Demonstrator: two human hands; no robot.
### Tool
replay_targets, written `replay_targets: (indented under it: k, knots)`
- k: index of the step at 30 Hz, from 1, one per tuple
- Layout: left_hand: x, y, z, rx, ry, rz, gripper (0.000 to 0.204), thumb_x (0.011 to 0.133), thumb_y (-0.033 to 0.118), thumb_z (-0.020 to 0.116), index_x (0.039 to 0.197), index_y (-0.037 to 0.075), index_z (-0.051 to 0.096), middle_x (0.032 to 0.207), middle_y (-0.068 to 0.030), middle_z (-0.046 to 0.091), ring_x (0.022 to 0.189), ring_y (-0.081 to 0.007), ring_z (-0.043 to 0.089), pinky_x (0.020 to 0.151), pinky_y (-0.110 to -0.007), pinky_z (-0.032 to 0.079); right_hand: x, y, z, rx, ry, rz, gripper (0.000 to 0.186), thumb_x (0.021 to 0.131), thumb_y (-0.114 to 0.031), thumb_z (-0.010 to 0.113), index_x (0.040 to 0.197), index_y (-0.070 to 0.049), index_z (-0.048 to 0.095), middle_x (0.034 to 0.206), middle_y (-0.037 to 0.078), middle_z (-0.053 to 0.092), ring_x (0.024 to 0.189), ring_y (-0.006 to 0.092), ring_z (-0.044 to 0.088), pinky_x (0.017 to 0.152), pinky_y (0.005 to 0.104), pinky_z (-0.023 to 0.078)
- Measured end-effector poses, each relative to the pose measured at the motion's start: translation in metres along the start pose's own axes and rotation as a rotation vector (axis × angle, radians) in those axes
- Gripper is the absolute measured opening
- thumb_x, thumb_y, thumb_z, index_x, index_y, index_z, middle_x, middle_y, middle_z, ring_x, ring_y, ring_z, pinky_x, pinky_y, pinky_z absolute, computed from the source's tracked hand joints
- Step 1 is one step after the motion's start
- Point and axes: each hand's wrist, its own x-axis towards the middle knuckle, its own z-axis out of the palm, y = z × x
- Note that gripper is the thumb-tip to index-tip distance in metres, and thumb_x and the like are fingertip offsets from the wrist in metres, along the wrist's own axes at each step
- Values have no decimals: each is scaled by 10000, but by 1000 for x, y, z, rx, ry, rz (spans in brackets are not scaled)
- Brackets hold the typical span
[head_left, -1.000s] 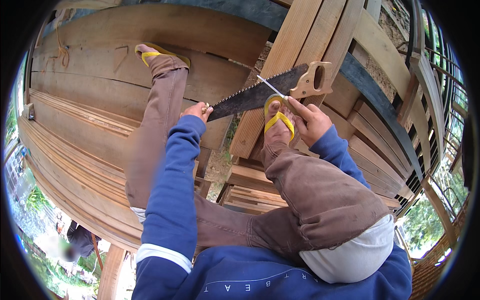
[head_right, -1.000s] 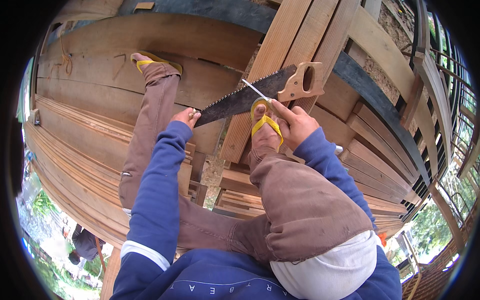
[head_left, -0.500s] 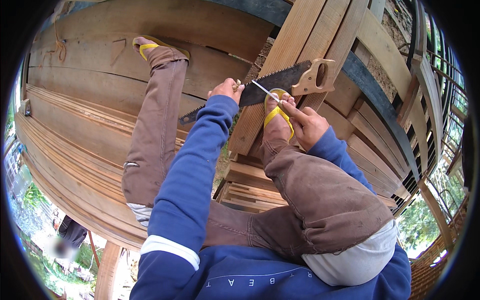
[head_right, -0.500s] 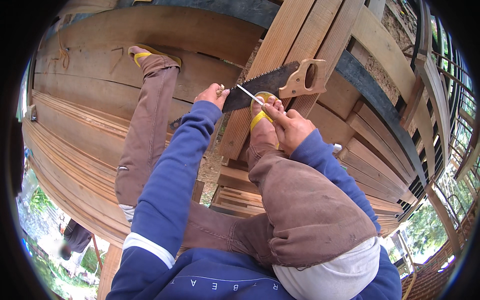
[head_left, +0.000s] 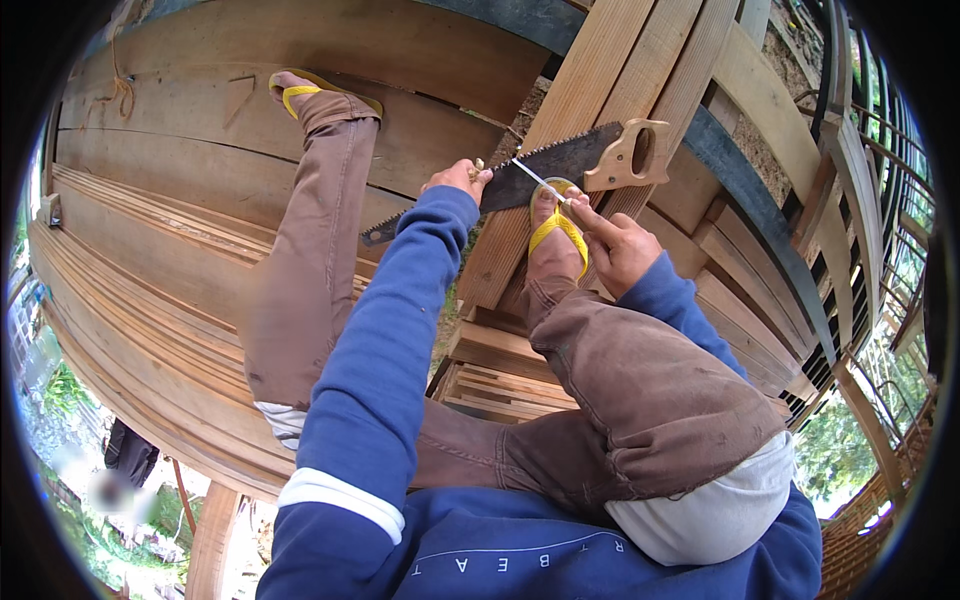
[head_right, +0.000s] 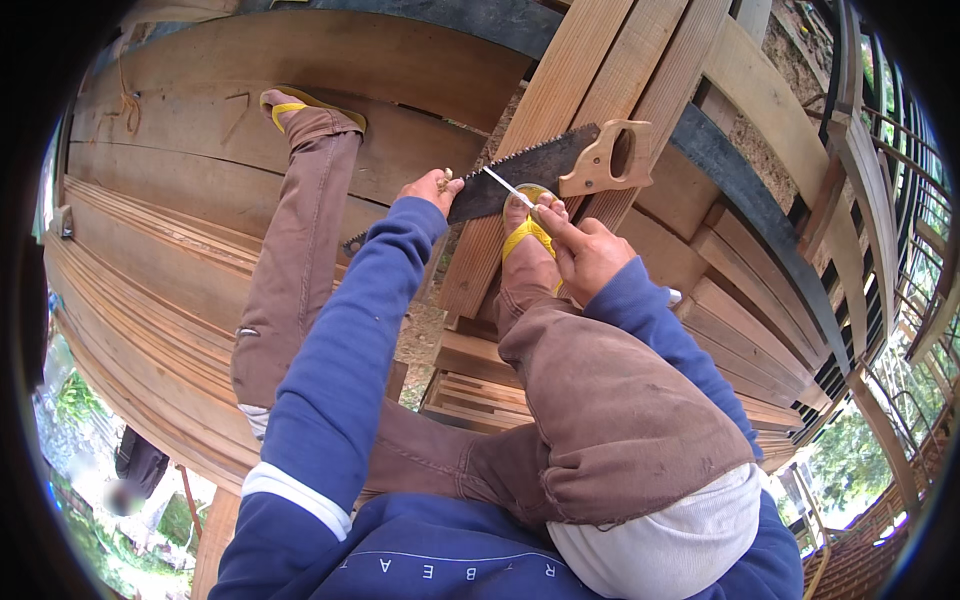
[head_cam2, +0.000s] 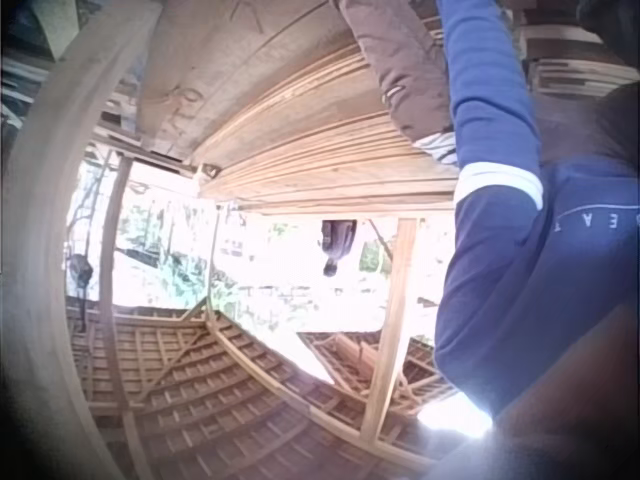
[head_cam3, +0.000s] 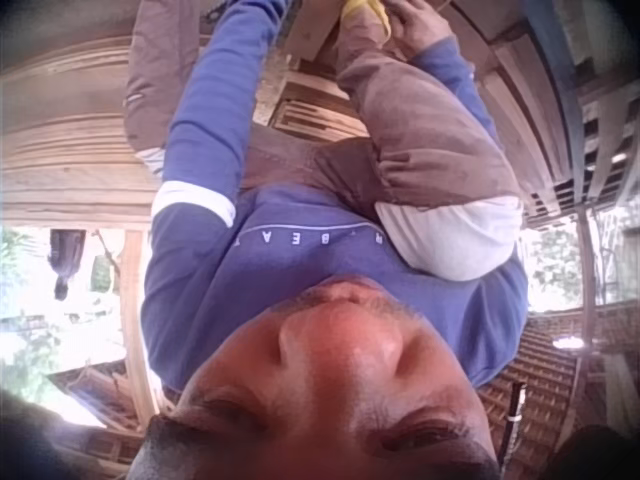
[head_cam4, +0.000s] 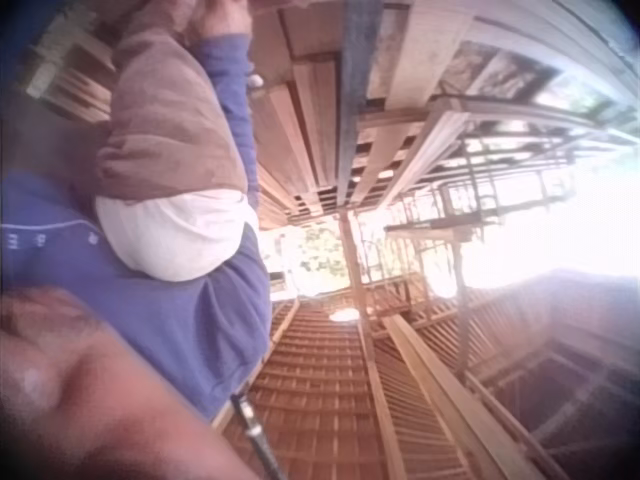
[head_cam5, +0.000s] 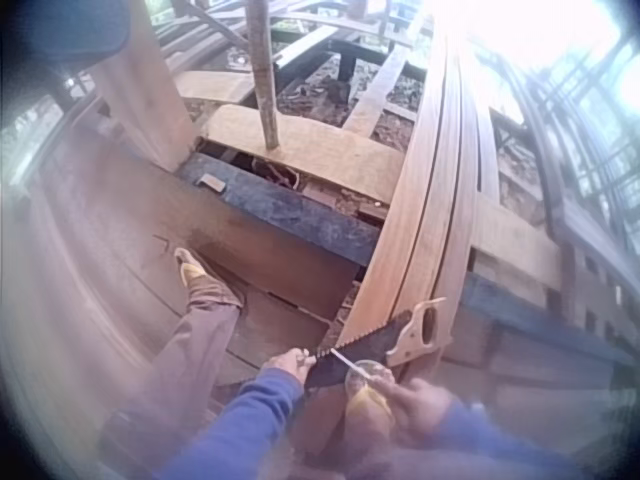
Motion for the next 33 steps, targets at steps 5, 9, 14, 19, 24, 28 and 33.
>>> replay_targets:
  k: [5, 9, 14, 19, 24, 28, 33]
  knots:
    - [0, 3, -1, 7, -10, -12, 382, 929, 479, 577, 1110, 148, 635, 1042, -136, 702, 1010, -348, 652, 888, -448, 492, 2, -6, 1, -24, -63, 50, 425, 941, -201, 583, 1354, -300, 557, 725, 138, 555, 648, 323, 606, 623, 425, 512]
    - [3, -1, 4, 17, 10, -6, 377, 929, 474, 579, 1119, 153, 638, 1047, -128, 703, 1010, -341, 654, 886, -445, 495, 6, -11, 2, -87, -70, 65, 403, 964, -250, 539, 1363, -309, 539, 731, 149, 566, 646, 336, 623, 617, 443, 529]
    - [1, -3, 1, -37, -19, 9, 398, 930, 482, 574, 1107, 129, 623, 1026, -164, 687, 995, -378, 637, 853, -453, 499, 11, -20, -5, -113, -97, 62, 380, 983, -295, 481, 1359, -315, 535, 764, 175, 600, 660, 352, 649, 626, 459, 554]
    - [2, 4, 4, -28, 50, 26, 363, 932, 476, 569, 1125, 177, 643, 1054, -126, 700, 1018, -344, 648, 885, -443, 494, 13, -19, -8, -138, -108, 93, 388, 976, -279, 520, 1363, -304, 539, 726, 182, 583, 655, 362, 634, 613, 459, 528]
    - [8, -3, 8, -20, -6, 1, 378, 938, 487, 558, 1126, 168, 636, 1048, -146, 695, 1016, -362, 644, 887, -446, 500, 16, -25, -10, -125, -170, 104, 390, 1000, -298, 424, 1382, -273, 500, 896, 234, 634, 769, 403, 671, 692, 480, 568]
    - [9, -8, 8, -15, -2, 10, 381, 937, 488, 558, 1126, 166, 634, 1032, -149, 695, 1004, -362, 646, 877, -444, 506, 19, -22, 8, -99, -108, 56, 394, 992, -256, 414, 1374, -223, 503, 977, 237, 644, 813, 396, 676, 710, 470, 579]
    - [9, -5, 6, -33, -7, 6, 391, 932, 495, 561, 1117, 159, 636, 1037, -148, 694, 1003, -361, 645, 878, -447, 500, 20, -27, 4, -131, -153, 101, 395, 987, -245, 430, 1374, -221, 503, 1010, 242, 639, 818, 394, 677, 706, 471, 579]
